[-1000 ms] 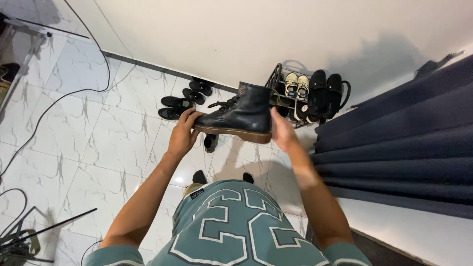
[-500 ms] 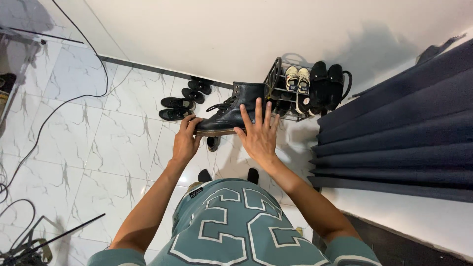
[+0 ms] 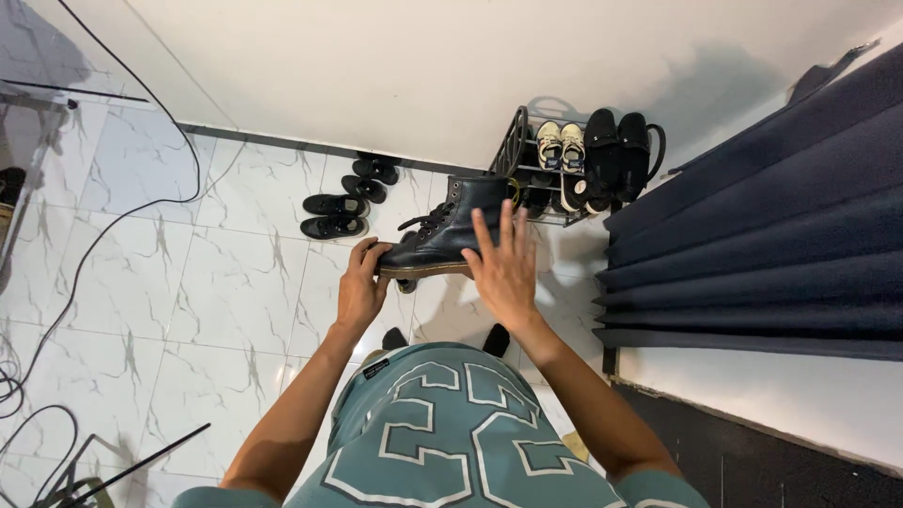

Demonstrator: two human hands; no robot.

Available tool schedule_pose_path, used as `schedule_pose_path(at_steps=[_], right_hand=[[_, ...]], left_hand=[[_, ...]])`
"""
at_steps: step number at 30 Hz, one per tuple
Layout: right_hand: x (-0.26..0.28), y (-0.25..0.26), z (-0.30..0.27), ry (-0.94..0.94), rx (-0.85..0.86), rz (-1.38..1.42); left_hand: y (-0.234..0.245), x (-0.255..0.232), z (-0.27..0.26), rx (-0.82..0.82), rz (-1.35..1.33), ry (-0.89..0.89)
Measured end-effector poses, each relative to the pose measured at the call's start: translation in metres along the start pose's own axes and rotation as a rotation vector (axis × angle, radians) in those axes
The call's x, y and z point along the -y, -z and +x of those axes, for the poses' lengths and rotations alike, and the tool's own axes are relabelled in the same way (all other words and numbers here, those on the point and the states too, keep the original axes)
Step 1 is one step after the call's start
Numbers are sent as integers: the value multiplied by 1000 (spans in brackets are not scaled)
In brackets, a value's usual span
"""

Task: Organizes multiple pairs of shoes and places them onto a shoe rack.

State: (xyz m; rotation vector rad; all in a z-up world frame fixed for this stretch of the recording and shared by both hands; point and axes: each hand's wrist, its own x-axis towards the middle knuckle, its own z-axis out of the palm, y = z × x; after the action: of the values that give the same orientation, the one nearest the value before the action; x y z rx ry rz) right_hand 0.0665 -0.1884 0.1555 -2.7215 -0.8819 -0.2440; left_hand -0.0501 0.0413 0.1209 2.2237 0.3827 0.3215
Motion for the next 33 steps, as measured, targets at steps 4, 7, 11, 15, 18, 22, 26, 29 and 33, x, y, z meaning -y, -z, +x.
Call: schedule_pose_path(at_steps=[4,7,11,15,18,22,26,29,33], right_hand=[[-27,-4,-5,-31,-77,126],[-49,-2,-2,-154,-81,453],[-79,-7,0,-323,-50,683],[-104,-9,1,-418,-82,716],[-122,-15,-3,-416,-121,724],[-139,-16,-9,-381,-157,719],[-162,-19,-12,-399,-176,737],[-177,-13,-15,-411,-171,743],[-192,1,-21,-390,-187,762]], left_hand=[[-11,-4,0,-10,10,-18],[-24,-12,3,-19,9,-31],[-33,-26,3,1,4,-21],[-51,-36,9,9,-1,-56],[-58,-67,22,132,82,-32],[-84,-97,23,223,337,-43],[-109,-101,24,148,356,-94],[-121,-109,28,102,395,-108],[-136,-116,30,61,396,-116]])
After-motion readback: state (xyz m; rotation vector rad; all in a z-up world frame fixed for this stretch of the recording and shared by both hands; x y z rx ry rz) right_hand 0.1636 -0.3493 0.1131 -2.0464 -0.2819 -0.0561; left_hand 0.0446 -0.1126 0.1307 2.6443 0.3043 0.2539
